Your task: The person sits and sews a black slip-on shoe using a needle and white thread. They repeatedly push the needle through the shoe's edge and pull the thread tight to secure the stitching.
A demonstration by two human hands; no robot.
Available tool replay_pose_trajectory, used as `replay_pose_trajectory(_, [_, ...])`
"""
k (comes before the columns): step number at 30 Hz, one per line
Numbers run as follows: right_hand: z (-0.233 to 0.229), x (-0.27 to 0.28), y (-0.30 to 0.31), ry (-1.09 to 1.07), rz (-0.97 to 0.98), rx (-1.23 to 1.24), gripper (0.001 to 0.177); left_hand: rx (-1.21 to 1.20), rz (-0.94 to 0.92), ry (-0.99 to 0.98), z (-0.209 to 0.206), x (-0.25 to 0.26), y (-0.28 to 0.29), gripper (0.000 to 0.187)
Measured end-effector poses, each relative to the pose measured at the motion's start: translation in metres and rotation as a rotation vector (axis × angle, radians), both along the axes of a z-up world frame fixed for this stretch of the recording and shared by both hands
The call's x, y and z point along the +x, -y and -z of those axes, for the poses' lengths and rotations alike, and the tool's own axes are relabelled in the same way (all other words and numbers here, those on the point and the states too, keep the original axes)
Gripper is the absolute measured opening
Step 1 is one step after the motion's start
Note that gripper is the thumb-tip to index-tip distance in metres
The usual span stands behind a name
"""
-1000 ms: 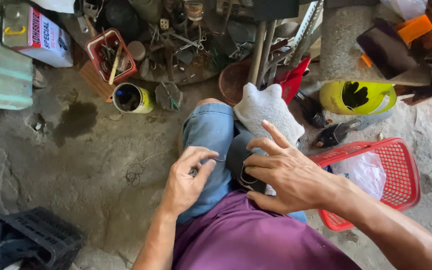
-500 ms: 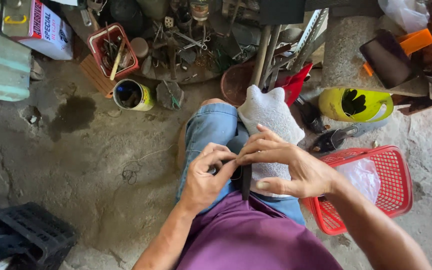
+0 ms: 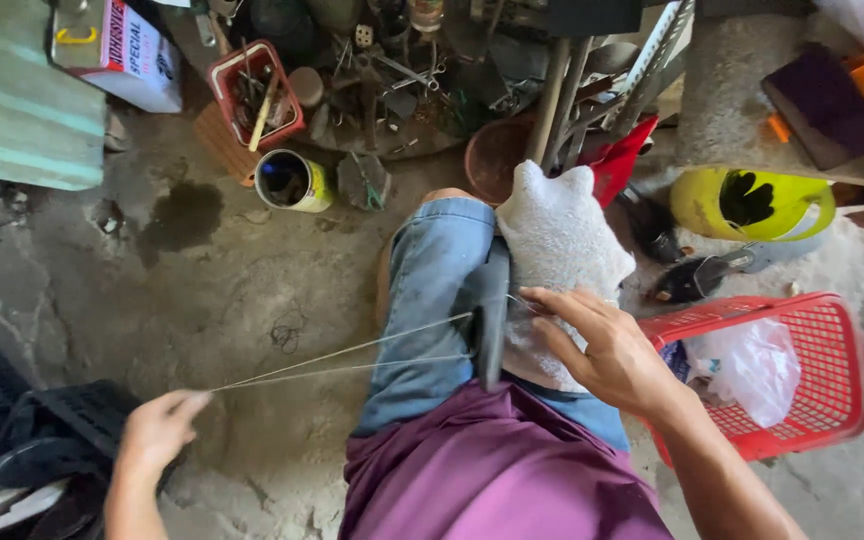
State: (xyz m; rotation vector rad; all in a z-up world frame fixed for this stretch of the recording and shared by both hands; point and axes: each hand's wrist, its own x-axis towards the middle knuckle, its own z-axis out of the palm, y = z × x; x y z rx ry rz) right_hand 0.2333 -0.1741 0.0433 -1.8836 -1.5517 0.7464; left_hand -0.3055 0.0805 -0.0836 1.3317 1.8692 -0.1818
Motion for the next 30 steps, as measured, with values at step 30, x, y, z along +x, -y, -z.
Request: replay_pose_trajectory(30, [0.032, 0.021, 0.12, -0.049, 0.655, -0.31, 0.03, 0.313, 0.805, 1.039, -0.126, 0.327, 0.135, 0.036])
